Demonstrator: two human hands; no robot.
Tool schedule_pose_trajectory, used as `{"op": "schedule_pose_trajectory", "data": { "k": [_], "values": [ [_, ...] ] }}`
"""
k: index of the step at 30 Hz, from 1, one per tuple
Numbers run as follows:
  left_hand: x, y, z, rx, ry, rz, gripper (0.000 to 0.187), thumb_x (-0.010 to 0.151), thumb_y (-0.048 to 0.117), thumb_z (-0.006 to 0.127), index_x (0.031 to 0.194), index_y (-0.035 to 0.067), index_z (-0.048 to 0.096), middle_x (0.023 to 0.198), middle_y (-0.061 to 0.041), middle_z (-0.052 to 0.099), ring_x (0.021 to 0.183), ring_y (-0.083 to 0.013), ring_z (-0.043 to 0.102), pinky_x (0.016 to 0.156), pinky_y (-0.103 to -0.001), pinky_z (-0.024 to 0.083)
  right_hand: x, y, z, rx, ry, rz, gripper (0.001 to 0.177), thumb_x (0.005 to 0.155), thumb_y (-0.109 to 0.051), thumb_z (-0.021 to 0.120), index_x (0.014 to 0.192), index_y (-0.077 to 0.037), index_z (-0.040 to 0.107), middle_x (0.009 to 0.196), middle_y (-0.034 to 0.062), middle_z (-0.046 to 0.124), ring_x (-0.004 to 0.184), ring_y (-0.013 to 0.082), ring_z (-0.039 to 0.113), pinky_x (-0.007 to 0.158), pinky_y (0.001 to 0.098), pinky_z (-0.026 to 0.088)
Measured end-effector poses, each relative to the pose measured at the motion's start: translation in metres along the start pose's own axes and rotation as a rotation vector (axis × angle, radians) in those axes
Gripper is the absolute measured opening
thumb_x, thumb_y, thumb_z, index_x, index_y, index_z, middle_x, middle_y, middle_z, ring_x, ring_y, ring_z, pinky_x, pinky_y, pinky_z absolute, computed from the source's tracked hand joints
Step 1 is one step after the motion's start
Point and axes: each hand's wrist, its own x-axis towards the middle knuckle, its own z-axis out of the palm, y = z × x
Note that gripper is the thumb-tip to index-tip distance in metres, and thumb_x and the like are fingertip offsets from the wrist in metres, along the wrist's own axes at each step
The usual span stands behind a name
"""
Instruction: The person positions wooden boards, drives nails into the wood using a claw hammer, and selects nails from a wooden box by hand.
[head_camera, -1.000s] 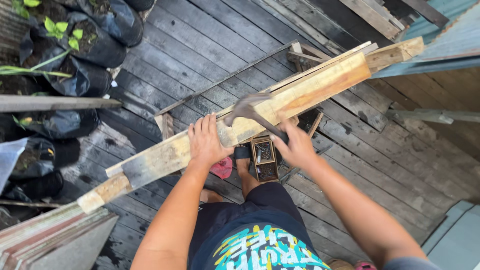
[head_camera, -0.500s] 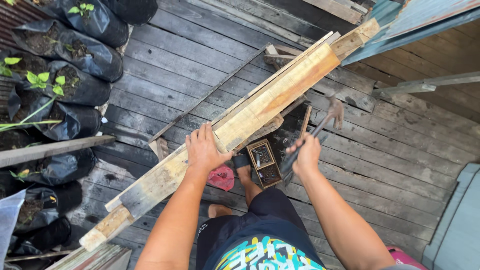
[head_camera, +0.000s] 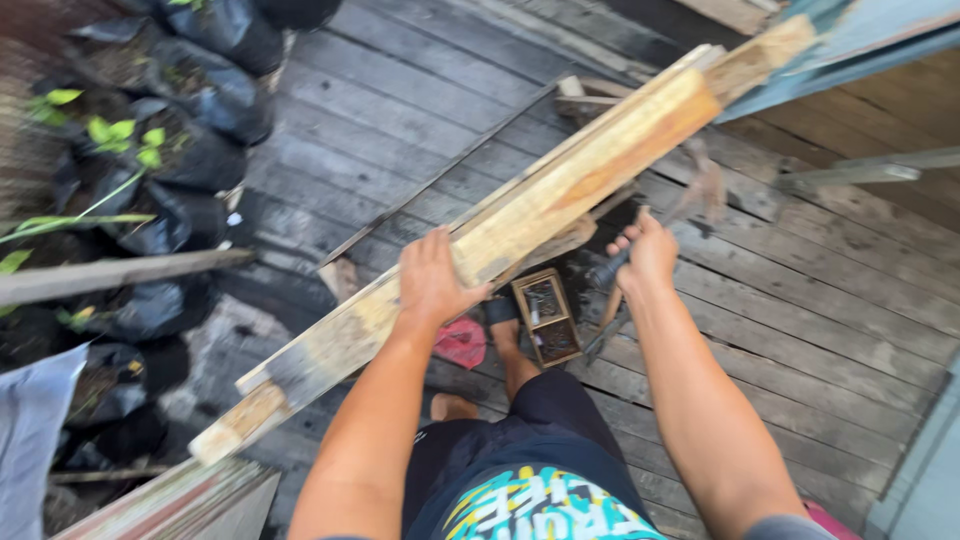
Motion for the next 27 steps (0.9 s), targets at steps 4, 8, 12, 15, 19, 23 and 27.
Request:
{"op": "schedule_pose_trajectory", "data": {
  "k": [4,8,12,15,19,23,27],
  "values": [
    [-0.001,0.001,-0.003,-0.086,0.014,0.03,0.117,0.058,0.059,0.089,0.143,-0.007,0.045,0.141,-0.021,0.052,0.129,-0.0377,0.047,0.112,-0.048,0.034,-0.064,0.02,-0.025,-0.142,-0.027,-0.065,0.014,0.098,-0.017,0.057,0.1,-0.011,0.045,0.074,0.0035,0.051,0.057,0.0191,0.056,0.051,0.0364,0.053],
    [-0.001,-0.009,-0.014,-0.142,-0.077,0.079,0.131,0.051,0.063,0.09,0.146,-0.01,0.037,0.143,-0.023,0.049,0.132,-0.0384,0.045,0.113,-0.048,0.034,-0.131,0.055,-0.038,-0.261,-0.105,-0.01,0.011,0.097,-0.017,0.057,0.101,-0.013,0.048,0.074,0.0023,0.052,0.054,0.0169,0.049,0.045,0.0327,0.042],
    [-0.003,-0.028,-0.018,-0.086,-0.129,0.161,0.138,0.046,0.059,0.093,0.148,-0.011,0.031,0.145,-0.027,0.045,0.135,-0.0392,0.042,0.112,-0.051,0.03,-0.187,0.099,-0.044,-0.166,-0.093,0.174,0.011,0.097,-0.021,0.057,0.098,-0.012,0.05,0.072,0.0018,0.051,0.054,0.0137,0.048,0.045,0.0305,0.041],
    [-0.005,-0.035,-0.014,-0.02,-0.196,0.087,0.131,0.052,0.056,0.092,0.148,-0.008,0.031,0.146,-0.024,0.046,0.136,-0.037,0.045,0.116,-0.054,0.029,-0.221,0.141,-0.038,-0.134,-0.103,0.151,0.007,0.095,-0.016,0.055,0.099,-0.012,0.052,0.072,0.0026,0.052,0.054,0.0153,0.05,0.045,0.0318,0.043],
    [-0.008,-0.042,-0.003,-0.05,-0.172,0.11,0.127,0.055,0.057,0.09,0.147,-0.009,0.034,0.143,-0.024,0.049,0.134,-0.0376,0.047,0.116,-0.051,0.031,-0.252,0.181,-0.026,-0.056,-0.11,0.182,0.007,0.097,-0.016,0.055,0.101,-0.012,0.051,0.073,0.0022,0.051,0.055,0.0144,0.049,0.048,0.0307,0.044],
    [-0.008,-0.045,-0.001,-0.046,-0.149,0.133,0.127,0.055,0.058,0.09,0.145,-0.011,0.035,0.139,-0.026,0.051,0.131,-0.0378,0.049,0.113,-0.046,0.035,-0.271,0.207,0.002,0.017,-0.06,0.095,0.008,0.1,-0.017,0.054,0.103,-0.012,0.048,0.074,0.0025,0.049,0.055,0.0145,0.049,0.048,0.0316,0.044],
    [-0.008,-0.043,-0.006,-0.04,-0.172,0.127,0.127,0.055,0.058,0.09,0.146,-0.011,0.035,0.137,-0.025,0.053,0.129,-0.0379,0.05,0.113,-0.044,0.036,-0.277,0.218,0.028,0.108,-0.083,0.066,0.009,0.098,-0.014,0.052,0.104,-0.014,0.045,0.076,0.0031,0.049,0.057,0.0143,0.049,0.049,0.0322,0.045]
  ]
}}
